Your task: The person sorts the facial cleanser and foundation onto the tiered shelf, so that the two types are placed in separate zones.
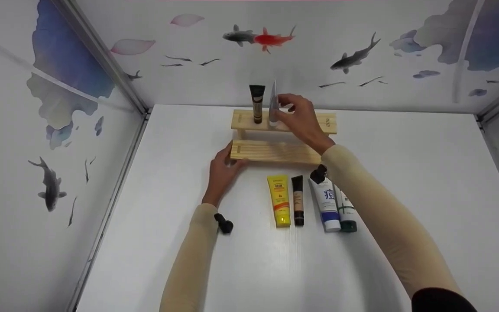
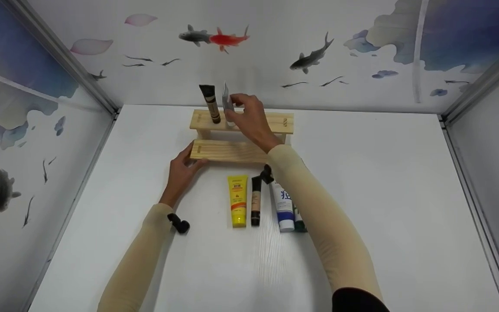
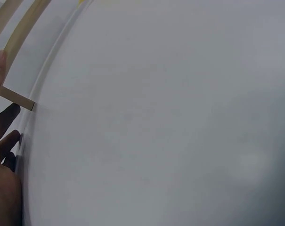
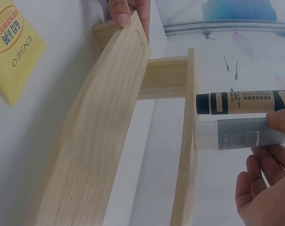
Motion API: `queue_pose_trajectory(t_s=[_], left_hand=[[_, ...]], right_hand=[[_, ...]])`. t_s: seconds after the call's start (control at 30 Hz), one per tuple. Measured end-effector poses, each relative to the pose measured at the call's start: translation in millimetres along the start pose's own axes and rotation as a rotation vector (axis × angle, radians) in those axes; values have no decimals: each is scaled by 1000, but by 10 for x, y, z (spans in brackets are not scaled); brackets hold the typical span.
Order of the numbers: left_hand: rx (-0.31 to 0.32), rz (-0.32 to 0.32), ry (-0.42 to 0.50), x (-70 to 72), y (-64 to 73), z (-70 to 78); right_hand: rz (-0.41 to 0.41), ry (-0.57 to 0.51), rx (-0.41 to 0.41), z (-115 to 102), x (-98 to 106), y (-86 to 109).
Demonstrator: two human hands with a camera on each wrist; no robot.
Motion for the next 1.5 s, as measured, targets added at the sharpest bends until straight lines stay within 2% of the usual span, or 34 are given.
queue_pose_trajectory(t_s=[0.2, 0.47, 0.63, 0.97, 1.17, 1.33, 1.5], left_hand=[[-47, 12, 18, 3, -10, 21], [-32, 6, -1, -19, -18, 24], [-20, 7, -15, -18, -24, 28], [-38, 23, -33, 14, -35, 43], [-13, 15, -33, 4, -32, 22], [6, 19, -43, 2, -21, 16], [5, 23, -39, -5, -14, -7]], right_hand=[[-1, -17, -11, 30, 21, 30], [-26, 7, -30, 82, 70, 60], [-33, 18, -37, 125, 151, 153], [21, 8, -84, 372, 486, 452], [80, 10, -143, 558, 723, 586], [124, -4, -127, 633, 874, 699], [131, 11, -90, 641, 975, 824]])
Point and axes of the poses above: each hand's wrist, its own y-axis away from the middle knuckle, its own x-axis out of the back of the hand, z = x × y, the point moved 6 cm from there along -y, towards the middle knuckle, and after that the axes turned 3 degrees about -y, right-handed, at the moved point
